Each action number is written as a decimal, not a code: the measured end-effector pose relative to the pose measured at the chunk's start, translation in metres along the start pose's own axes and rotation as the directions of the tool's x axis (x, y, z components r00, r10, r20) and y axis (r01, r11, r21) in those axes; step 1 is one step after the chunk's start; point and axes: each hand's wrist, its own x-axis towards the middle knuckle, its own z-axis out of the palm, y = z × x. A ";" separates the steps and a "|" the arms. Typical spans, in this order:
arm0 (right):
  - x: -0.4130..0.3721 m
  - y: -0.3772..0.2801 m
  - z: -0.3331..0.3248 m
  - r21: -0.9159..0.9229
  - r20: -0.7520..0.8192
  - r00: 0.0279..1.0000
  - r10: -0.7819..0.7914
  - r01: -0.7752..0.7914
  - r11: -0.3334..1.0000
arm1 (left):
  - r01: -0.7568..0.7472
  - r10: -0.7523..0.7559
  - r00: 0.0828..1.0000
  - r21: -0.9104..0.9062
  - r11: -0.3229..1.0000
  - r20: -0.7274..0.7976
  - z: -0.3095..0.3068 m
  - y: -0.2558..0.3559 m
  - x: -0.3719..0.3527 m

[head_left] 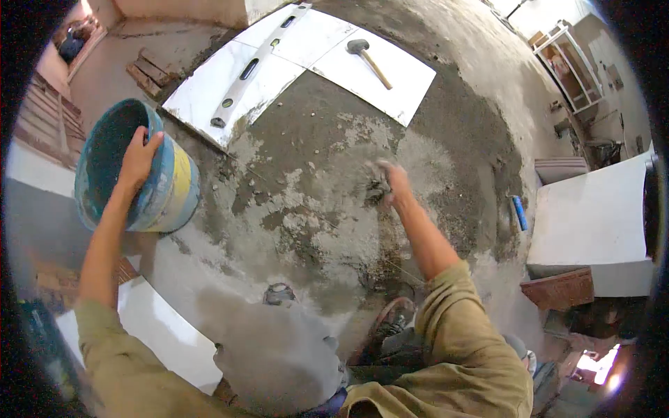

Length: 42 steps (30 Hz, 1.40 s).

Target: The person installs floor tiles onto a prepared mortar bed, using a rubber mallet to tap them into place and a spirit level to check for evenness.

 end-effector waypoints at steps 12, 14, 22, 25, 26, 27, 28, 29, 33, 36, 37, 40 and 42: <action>0.065 0.019 0.053 0.023 -0.285 0.958 0.000 0.007 1.000 | 0.020 -0.017 0.999 0.067 0.998 -0.051 -0.003 0.019 -0.010; 0.071 0.016 0.040 0.409 -0.281 0.958 -0.064 0.180 0.895 | -0.018 0.025 0.997 0.083 0.996 -0.078 0.002 0.012 -0.007; 0.013 -0.017 0.136 -0.380 0.310 0.927 0.210 -0.082 0.921 | -0.045 0.054 0.986 0.059 0.997 -0.157 0.007 -0.005 0.001; 0.069 -0.009 0.147 -0.562 0.283 0.959 0.024 0.145 0.814 | 0.024 -0.018 0.998 0.100 0.995 -0.062 -0.003 0.017 -0.004; 0.097 0.007 0.136 -0.327 0.124 0.989 -0.085 0.122 0.937 | 0.030 -0.027 0.999 0.072 0.997 -0.046 -0.002 0.016 -0.005; 0.117 0.017 0.122 -0.018 -0.089 0.979 -0.186 0.185 0.983 | 0.033 -0.029 0.998 0.073 0.997 -0.050 -0.001 0.017 -0.006; 0.126 0.023 0.109 0.254 -0.273 0.938 -0.214 0.285 0.924 | 0.026 -0.020 0.997 0.086 0.996 -0.072 -0.001 0.017 -0.007; 0.130 0.028 0.096 0.432 -0.393 0.896 -0.204 0.376 0.819 | 0.021 -0.012 0.996 0.098 0.995 -0.093 -0.002 0.017 -0.007; 0.084 0.041 0.083 0.481 0.040 0.994 0.099 -0.105 0.870 | 0.004 -0.003 0.999 0.044 0.999 -0.039 -0.004 0.019 -0.006; 0.051 0.035 0.134 -0.117 0.207 0.959 0.192 -0.171 0.978 | 0.002 0.003 0.997 0.067 0.998 -0.073 -0.004 0.024 -0.010; 0.053 0.027 0.153 -0.236 0.217 0.957 0.191 -0.139 0.962 | -0.002 0.007 0.997 0.072 0.997 -0.075 -0.003 0.019 -0.009; 0.065 0.000 0.191 -0.557 0.246 0.951 0.186 -0.018 0.830 | 0.007 0.001 0.995 0.083 0.997 -0.099 -0.002 0.010 -0.004; 0.090 -0.006 0.177 -0.165 0.087 0.996 0.004 0.010 0.986 | 0.088 -0.090 0.995 0.053 0.995 0.040 -0.007 0.013 -0.004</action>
